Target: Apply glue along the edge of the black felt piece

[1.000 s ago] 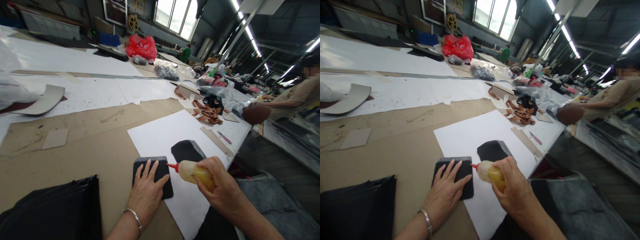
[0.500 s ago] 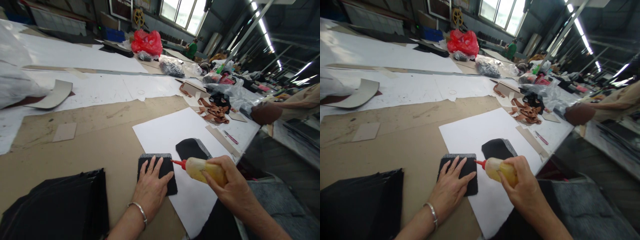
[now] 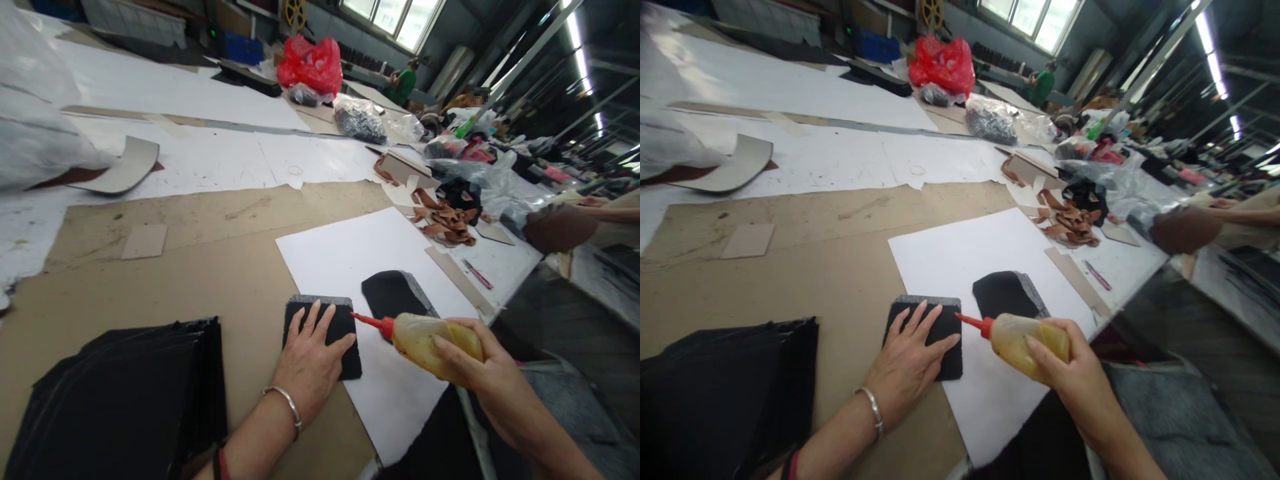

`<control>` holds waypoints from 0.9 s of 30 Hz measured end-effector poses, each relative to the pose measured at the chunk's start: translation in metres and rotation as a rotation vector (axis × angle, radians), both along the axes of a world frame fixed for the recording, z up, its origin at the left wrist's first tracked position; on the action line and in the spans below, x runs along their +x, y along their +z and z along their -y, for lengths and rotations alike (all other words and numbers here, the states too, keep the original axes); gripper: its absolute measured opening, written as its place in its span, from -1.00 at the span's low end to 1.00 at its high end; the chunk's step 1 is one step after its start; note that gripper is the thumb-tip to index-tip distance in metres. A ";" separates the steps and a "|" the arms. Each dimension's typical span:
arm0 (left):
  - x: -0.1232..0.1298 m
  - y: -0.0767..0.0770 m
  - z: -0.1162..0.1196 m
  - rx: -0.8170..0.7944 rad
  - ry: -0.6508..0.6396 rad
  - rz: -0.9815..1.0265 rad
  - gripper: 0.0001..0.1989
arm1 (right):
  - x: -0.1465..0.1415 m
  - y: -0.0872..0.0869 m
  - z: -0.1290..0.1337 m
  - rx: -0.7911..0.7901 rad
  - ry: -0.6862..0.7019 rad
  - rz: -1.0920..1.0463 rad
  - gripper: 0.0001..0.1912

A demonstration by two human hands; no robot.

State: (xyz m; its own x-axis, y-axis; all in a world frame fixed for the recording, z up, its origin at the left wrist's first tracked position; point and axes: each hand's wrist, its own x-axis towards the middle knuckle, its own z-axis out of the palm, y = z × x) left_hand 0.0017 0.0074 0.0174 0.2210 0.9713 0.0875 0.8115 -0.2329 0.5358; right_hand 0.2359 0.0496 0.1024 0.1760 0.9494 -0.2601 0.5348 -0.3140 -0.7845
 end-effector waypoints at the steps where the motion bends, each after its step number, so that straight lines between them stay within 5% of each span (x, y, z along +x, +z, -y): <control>1: 0.000 0.000 0.000 0.001 -0.001 0.000 -0.58 | 0.000 0.000 0.001 -0.022 -0.019 -0.054 -0.44; 17: 0.001 -0.001 0.001 0.009 0.007 0.021 -0.61 | 0.003 0.002 0.006 -0.349 -0.285 -0.464 -0.46; 27: 0.000 0.000 0.000 -0.034 -0.010 0.008 -0.61 | 0.011 -0.003 0.005 -0.386 -0.257 -0.495 -0.53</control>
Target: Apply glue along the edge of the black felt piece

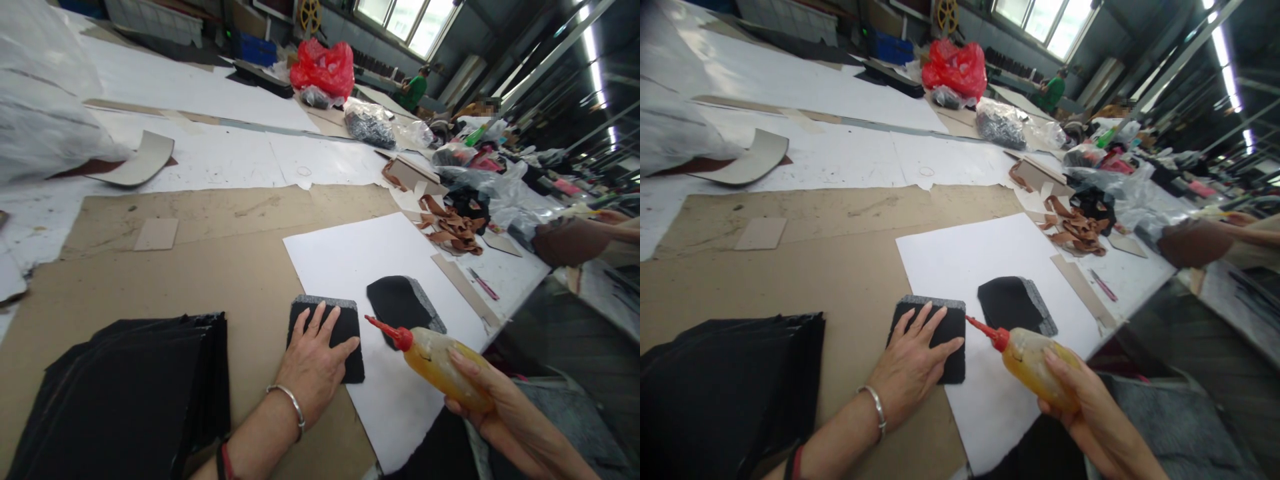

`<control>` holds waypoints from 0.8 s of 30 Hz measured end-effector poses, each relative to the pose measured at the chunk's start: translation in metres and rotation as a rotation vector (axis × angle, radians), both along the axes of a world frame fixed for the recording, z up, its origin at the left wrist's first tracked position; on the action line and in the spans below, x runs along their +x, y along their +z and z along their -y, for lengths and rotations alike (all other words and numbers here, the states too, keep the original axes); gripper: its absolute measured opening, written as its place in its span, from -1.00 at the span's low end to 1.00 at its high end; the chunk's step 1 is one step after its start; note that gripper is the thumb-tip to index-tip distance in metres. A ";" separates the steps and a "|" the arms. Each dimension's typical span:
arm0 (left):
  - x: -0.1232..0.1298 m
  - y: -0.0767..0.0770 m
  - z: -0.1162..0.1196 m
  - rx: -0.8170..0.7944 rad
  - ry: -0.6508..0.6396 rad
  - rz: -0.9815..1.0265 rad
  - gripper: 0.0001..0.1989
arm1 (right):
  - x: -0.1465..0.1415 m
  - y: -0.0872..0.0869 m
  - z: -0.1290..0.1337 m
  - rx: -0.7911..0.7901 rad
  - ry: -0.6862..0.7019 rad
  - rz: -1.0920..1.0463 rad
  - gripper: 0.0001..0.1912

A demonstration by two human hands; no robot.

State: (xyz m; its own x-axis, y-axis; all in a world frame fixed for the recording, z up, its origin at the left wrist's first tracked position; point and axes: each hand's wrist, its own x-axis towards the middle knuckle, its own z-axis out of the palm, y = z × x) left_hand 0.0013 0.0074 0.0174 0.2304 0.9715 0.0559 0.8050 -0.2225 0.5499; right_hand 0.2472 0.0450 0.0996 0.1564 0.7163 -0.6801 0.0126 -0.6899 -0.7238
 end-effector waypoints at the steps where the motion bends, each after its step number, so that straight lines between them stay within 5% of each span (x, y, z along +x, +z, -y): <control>1: 0.000 0.000 0.000 0.007 0.001 0.002 -0.61 | 0.001 0.000 0.000 -0.006 0.007 0.005 -0.52; 24: 0.001 -0.005 0.000 0.035 0.009 0.042 -0.62 | -0.007 -0.007 -0.003 0.127 0.082 0.180 -0.43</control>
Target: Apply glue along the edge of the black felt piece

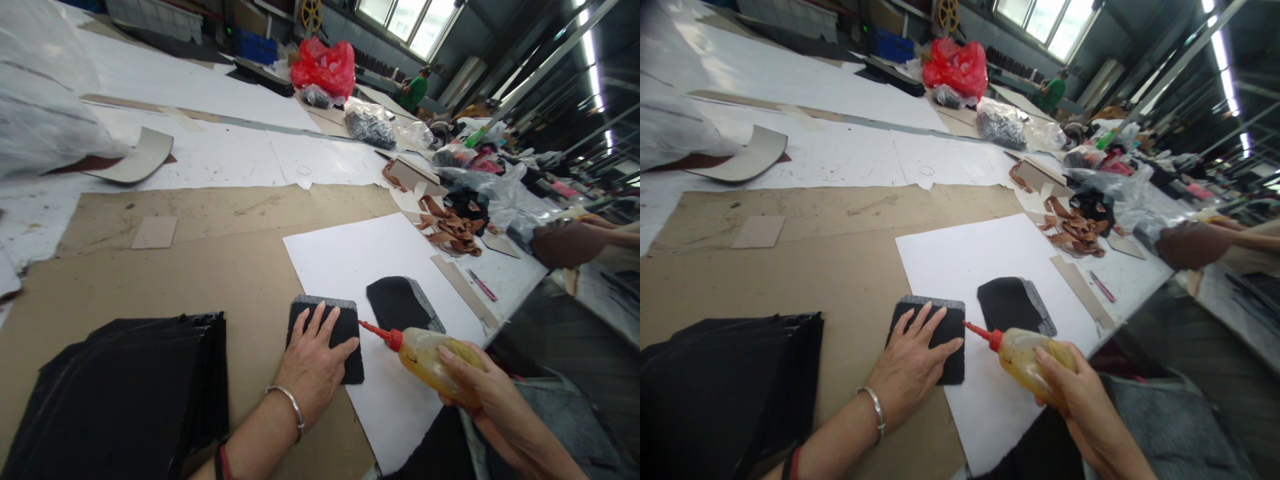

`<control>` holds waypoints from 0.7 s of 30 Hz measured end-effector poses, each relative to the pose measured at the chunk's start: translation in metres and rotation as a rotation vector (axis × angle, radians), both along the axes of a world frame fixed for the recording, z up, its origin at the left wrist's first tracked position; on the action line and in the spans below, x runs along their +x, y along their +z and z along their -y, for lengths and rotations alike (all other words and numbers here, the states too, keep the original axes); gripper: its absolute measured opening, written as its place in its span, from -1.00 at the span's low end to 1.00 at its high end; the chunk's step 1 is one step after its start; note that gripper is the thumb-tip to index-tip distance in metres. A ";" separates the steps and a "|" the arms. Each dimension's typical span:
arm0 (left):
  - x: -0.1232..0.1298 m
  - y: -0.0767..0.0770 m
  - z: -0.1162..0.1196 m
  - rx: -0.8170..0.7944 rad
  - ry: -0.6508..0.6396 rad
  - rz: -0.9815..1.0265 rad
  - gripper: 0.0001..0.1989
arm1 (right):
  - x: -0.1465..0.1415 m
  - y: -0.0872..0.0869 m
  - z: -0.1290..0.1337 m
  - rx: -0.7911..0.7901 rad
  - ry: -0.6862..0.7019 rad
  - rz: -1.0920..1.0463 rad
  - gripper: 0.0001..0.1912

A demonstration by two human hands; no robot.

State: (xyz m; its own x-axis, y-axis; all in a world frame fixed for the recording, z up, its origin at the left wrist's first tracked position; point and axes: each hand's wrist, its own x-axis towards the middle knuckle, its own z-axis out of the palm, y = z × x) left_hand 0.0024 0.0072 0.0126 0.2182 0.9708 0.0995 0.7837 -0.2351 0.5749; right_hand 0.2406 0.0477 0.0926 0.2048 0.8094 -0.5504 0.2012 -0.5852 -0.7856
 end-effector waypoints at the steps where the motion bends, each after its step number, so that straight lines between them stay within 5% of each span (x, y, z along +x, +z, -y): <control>1: 0.000 0.000 0.000 0.001 0.002 0.003 -0.62 | 0.000 0.000 0.000 0.008 0.005 0.006 -0.44; 21: 0.000 0.003 -0.001 -0.013 0.002 -0.013 -0.60 | -0.008 0.007 0.006 0.079 0.071 0.152 -0.39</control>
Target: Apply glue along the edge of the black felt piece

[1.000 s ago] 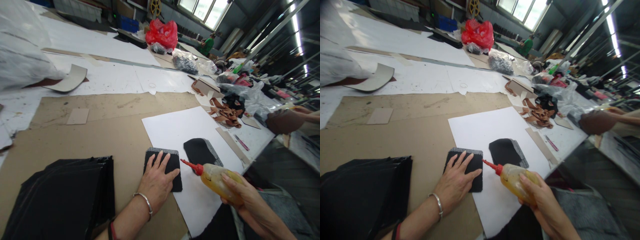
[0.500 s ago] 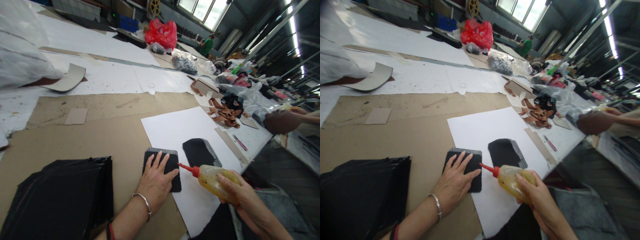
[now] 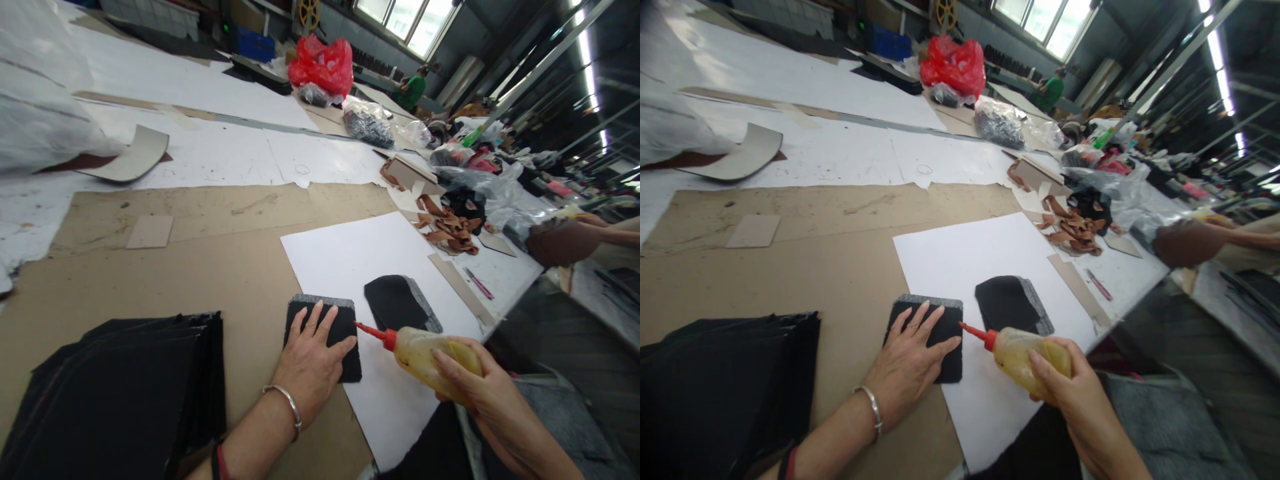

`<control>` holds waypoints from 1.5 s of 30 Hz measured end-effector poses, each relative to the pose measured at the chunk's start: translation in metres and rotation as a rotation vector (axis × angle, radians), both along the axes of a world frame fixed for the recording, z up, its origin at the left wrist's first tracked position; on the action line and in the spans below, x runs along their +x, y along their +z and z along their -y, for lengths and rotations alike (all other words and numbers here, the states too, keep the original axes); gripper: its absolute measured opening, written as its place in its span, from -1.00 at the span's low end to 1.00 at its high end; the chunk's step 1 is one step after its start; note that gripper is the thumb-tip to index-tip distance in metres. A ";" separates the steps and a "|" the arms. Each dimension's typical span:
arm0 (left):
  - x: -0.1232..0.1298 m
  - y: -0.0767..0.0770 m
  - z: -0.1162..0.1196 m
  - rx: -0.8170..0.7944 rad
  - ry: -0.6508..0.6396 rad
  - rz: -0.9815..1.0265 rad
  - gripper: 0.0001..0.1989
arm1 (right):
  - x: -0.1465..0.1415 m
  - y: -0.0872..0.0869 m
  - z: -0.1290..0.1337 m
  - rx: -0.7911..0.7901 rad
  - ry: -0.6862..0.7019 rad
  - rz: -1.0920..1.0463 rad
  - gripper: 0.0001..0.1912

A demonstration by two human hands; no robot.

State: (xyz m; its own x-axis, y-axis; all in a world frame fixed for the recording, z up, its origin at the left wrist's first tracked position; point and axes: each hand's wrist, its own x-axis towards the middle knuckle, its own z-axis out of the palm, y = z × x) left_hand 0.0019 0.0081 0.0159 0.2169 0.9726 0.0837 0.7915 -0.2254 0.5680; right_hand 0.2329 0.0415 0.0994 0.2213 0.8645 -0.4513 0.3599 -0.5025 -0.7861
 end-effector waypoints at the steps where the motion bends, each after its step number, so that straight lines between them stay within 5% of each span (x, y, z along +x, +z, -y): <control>1: 0.000 0.000 0.000 -0.001 0.000 0.001 -0.61 | -0.001 0.001 0.000 0.013 0.003 0.008 -0.40; 31: 0.000 0.000 0.001 0.005 0.006 -0.009 -0.61 | -0.002 -0.001 -0.001 0.073 0.056 0.130 -0.44; 45: 0.000 -0.001 0.001 -0.008 0.003 -0.021 -0.60 | 0.001 0.006 0.000 0.153 0.173 0.408 -0.50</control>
